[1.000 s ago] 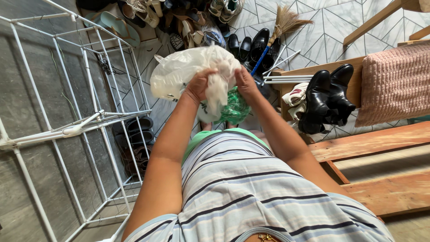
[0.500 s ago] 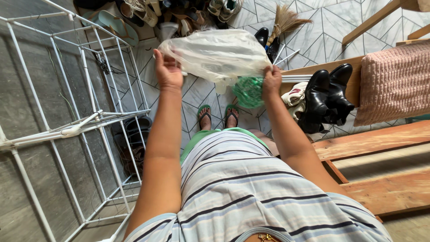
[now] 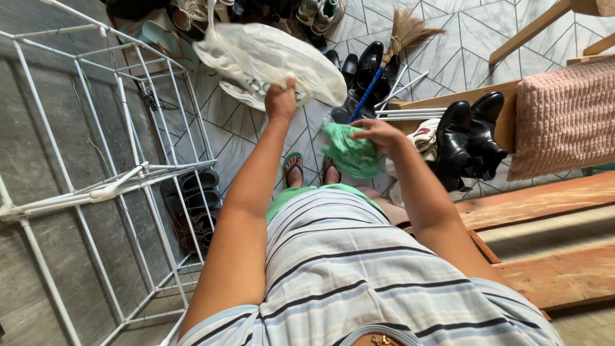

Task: The person wipes a black boot with a green cloth, then places it into a plastic bag and ties the bag. Later, the person removes a pair of white and blue sneakers from a plastic bag, wipes one sneaker with the green cloth, and places it on a wooden bench.

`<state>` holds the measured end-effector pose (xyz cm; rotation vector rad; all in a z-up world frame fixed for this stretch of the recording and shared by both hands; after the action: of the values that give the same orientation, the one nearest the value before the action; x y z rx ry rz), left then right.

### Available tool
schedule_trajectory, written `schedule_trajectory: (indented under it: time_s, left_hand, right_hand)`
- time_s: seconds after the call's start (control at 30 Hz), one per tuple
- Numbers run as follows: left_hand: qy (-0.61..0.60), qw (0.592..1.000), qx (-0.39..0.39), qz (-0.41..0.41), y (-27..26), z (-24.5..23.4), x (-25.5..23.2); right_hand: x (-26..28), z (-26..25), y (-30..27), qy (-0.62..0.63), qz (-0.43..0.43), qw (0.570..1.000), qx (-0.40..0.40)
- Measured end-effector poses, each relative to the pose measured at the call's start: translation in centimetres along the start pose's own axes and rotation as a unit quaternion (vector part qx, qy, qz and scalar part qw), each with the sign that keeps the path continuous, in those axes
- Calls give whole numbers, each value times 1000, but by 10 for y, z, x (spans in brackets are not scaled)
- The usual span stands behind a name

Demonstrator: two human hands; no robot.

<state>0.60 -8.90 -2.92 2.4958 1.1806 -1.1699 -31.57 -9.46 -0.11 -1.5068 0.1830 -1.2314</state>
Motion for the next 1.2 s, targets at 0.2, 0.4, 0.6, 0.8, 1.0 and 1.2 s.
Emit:
schedule_trajectory:
  time_s: [0.2, 0.4, 0.6, 0.8, 1.0, 1.2]
  left_hand:
    - [-50, 999, -17, -12, 9, 15, -9]
    - [-103, 994, 24, 0, 2, 35, -35]
    - [-204, 978, 31, 6, 22, 36, -54]
    - [-280, 955, 77, -66, 25, 6, -58]
    - [-387, 908, 158, -18, 17, 20, -53]
    - [-332, 929, 162, -32, 18, 29, -55]
  right_hand:
    - [132, -12, -124, 216, -509, 821, -141]
    - [131, 41, -157, -176, -602, 542, -559]
    - [26, -19, -19, -547, -180, 721, -384]
    - [52, -68, -74, -230, -401, 761, -455]
    - [117, -53, -189, 54, -638, 502, -581]
    - [81, -30, -31, -613, -299, 513, -522]
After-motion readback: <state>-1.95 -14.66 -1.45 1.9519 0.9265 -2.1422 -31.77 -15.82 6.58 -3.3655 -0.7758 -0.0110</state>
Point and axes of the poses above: each hand's wrist, its own y-axis towards the middle knuckle, its own z-axis out of the palm, x = y × z, the point moved 5 cm from there along y, towards the middle knuckle, and after that the axes turned 3 degrees about -x, right-handed, at the moved point
